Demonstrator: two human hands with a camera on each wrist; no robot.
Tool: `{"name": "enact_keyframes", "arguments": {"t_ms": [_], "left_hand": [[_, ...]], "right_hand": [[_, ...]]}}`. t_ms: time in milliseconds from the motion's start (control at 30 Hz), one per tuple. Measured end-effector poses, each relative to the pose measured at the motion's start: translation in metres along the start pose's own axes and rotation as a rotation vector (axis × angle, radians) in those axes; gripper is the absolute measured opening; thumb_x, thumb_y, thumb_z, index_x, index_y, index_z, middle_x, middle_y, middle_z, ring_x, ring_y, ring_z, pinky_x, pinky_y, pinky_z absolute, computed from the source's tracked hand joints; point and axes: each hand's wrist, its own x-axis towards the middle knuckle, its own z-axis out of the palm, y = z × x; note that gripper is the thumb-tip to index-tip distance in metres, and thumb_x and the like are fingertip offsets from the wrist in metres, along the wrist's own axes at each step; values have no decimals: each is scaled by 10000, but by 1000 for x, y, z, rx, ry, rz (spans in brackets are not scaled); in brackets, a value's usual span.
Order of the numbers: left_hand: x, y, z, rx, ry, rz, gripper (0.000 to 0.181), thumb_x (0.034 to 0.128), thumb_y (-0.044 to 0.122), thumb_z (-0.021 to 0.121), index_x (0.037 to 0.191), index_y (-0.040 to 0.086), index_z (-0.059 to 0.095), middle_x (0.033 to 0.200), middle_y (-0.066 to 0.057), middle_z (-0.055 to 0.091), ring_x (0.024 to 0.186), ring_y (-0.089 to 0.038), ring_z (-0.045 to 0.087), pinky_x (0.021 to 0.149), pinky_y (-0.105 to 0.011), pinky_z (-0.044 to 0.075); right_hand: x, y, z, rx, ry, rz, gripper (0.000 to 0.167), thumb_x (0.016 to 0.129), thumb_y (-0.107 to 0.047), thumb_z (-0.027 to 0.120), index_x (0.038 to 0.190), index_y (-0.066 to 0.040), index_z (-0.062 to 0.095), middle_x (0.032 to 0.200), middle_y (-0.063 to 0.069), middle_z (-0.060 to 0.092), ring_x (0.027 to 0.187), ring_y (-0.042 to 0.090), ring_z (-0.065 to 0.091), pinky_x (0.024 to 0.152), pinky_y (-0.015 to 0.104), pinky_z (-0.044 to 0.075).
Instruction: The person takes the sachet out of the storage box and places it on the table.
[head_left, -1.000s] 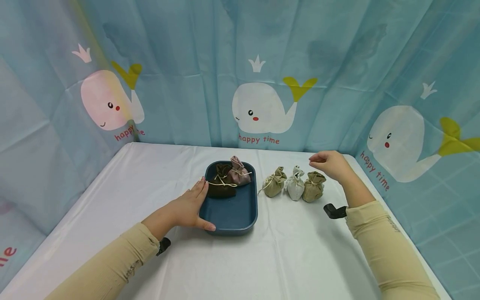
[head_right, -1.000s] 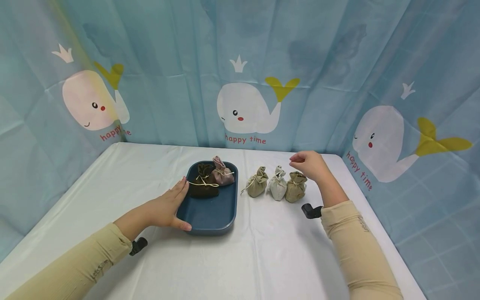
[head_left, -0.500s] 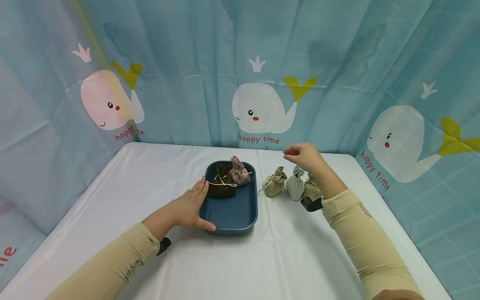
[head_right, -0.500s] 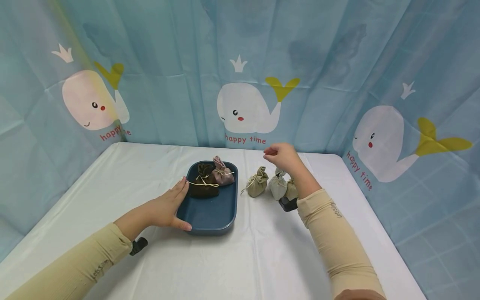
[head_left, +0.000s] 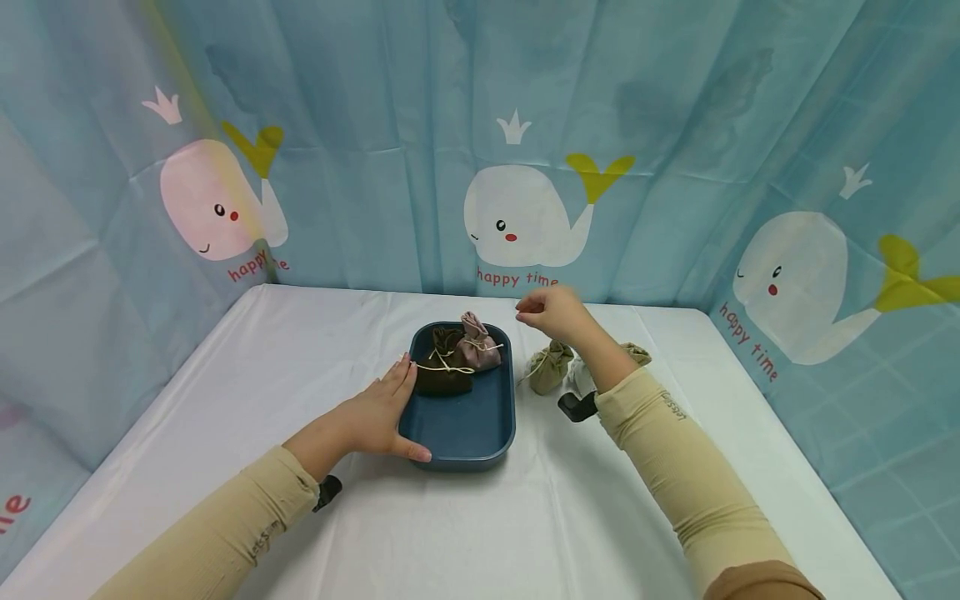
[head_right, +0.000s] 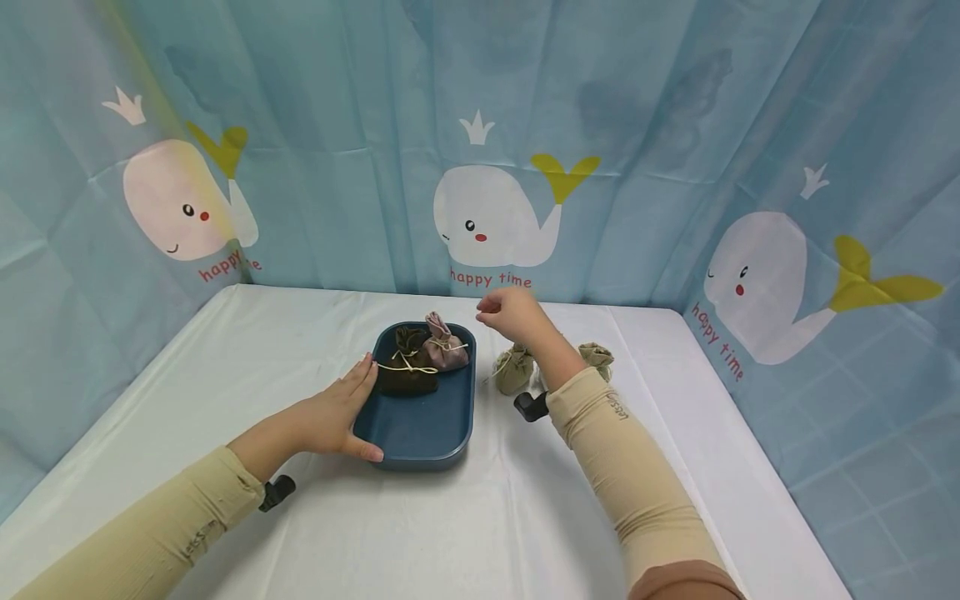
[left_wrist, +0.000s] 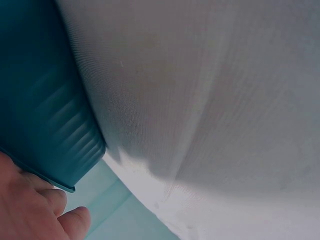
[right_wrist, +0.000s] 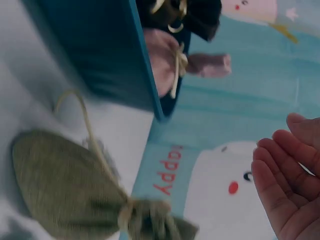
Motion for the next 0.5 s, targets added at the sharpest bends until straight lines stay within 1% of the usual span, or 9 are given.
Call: {"name": "enact_keyframes", "arguments": {"t_ms": [200,400,500], "left_hand": [[-1,0,0,-4,3,-2,1368,536,831,571,1455,-16,17,1516,-178,-73,1393,-308,-12,1073,-519,171],[-2,1,-2,-16,13,7,1365,536,828,572,1453,-29,33,1514,-195,-53,1391,-326,8,1068,-528,174],[-3,2,-2,-14,14,7,1364,537,825,574,1453,-27,33,1514,-194,-53,1391,-325,8,1068,-526,175]], "right_hand": [[10,-10,21,6,-51,-7,216,881,-200,621,1035,-62,683,965,62,671,904,196,614,776,348,498],[18,-16,34,-37,-57,-10,217,875,-215,629,1035,-81,686,962,43,669,897,178,610,778,346,499],[22,-18,40,-59,-63,-6,199,872,-222,634,1005,-87,694,932,33,671,867,169,608,758,333,502]]}}
